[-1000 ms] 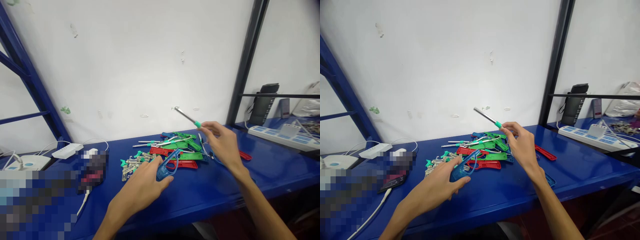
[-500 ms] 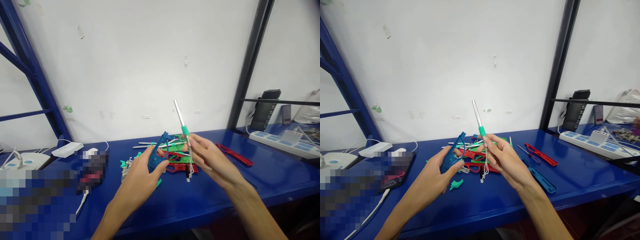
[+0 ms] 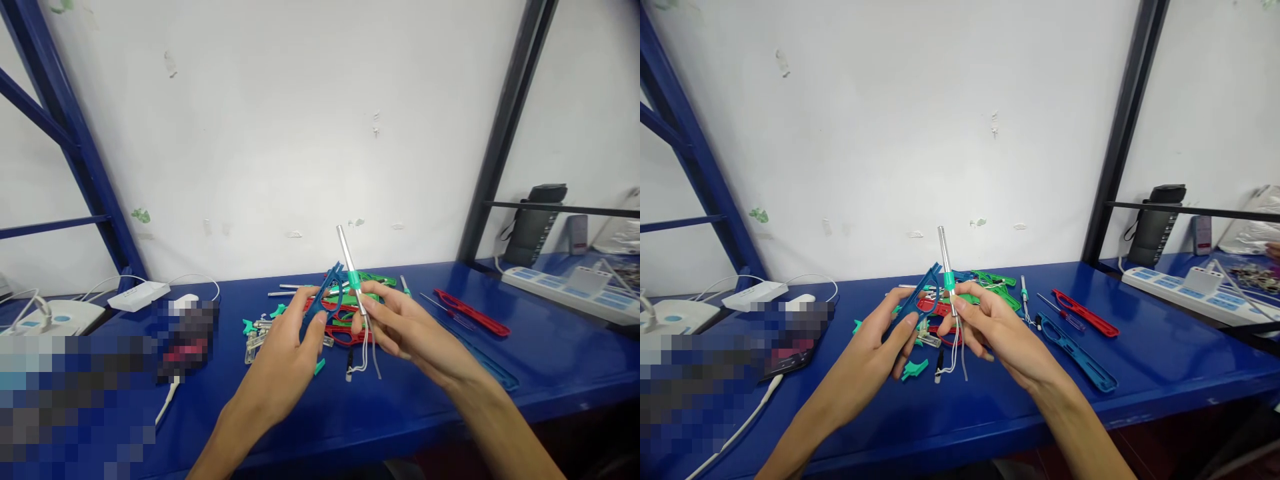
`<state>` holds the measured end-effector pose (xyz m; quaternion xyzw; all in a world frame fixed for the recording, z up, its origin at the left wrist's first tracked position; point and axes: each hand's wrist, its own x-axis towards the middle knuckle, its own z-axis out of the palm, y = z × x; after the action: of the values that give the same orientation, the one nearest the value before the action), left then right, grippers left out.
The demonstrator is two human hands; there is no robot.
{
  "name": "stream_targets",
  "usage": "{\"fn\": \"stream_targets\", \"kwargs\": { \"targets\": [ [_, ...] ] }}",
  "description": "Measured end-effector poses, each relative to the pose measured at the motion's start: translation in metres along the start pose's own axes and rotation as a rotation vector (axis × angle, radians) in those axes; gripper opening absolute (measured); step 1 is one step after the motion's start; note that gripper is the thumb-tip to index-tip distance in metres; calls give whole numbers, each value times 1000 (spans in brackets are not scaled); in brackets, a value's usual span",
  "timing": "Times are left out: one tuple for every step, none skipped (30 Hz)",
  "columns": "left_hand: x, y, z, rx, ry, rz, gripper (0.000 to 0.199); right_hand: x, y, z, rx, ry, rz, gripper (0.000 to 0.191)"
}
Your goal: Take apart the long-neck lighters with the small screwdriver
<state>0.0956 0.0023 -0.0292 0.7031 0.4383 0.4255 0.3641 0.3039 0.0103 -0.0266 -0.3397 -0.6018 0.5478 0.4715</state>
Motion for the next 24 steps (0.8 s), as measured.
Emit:
{"fn": "stream_targets", "kwargs": {
  "targets": [
    [0, 1, 0, -7, -20, -10, 49, 0, 0, 0, -3, -1, 11, 36],
    [0, 2, 0, -16, -39, -21, 50, -1, -1, 1, -3, -2, 20, 37],
    [0, 3, 0, -25, -51, -31, 51, -1, -1, 1, -3, -2, 25, 38],
    [1, 4, 0, -31, -56, -41, 51, -1, -1, 1, -3, -1, 27, 40],
    [1, 5, 0, -32, -55, -48, 52, -1, -1, 0, -3, 1, 25, 42],
    [0, 5, 1, -28, -50, -52, 52, -1, -1, 0, -2, 4, 20, 44],
    [0, 4, 1, -19, -42, -53, 52, -1, -1, 0, -1, 7, 15, 46],
    [0, 4, 1, -8, -35, -50, 52, -1, -1, -1, 1, 7, 13, 48],
    [0, 3, 2, 2, -30, -45, 51, -1, -1, -1, 4, 7, 14, 50],
    [0, 2, 2, 8, -27, -39, 51, -1, -2, -1, 8, 5, 16, 51],
    [0, 0, 1, 10, -25, -35, 50, -1, -2, -1, 13, 3, 19, 52],
    [0, -1, 1, 10, -25, -32, 50, -1, -2, -1, 18, -1, 24, 53],
    [0, -2, 1, 8, -24, -31, 50, -1, -2, -1, 21, -2, 27, 53],
    [1, -3, 1, 3, -23, -31, 51, -1, -2, -1, 20, -1, 30, 54],
    [1, -3, 1, -5, -23, -34, 51, -1, -2, -1, 15, -3, 33, 56],
    [1, -3, 1, -17, -24, -37, 52, -1, -2, -1, 7, -6, 36, 57],
    [1, -2, 1, -32, -28, -37, 52, -1, -2, 0, -1, -10, 35, 58],
    [1, 0, 1, -52, -33, -33, 52, -2, -2, 0, -7, -15, 33, 58],
    [0, 1, 2, -73, -35, -27, 53, -2, -2, 0, -11, -21, 27, 59],
    [0, 3, 2, -89, -30, -18, 53, -3, -3, 0, -15, -29, 22, 59],
    [-1, 5, 3, -99, -18, -11, 53, -3, -3, 0, -17, -37, 17, 58],
    [-1, 6, 3, -103, 2, -7, 53, -3, -3, 0, -20, -46, 14, 59],
    [-1, 7, 3, -101, 24, -5, 54, -4, -4, -1, -21, -58, 13, 59],
    [0, 6, 2, -96, 40, -1, 53, -4, -4, -1, -22, -68, 12, 59]
  ]
}}
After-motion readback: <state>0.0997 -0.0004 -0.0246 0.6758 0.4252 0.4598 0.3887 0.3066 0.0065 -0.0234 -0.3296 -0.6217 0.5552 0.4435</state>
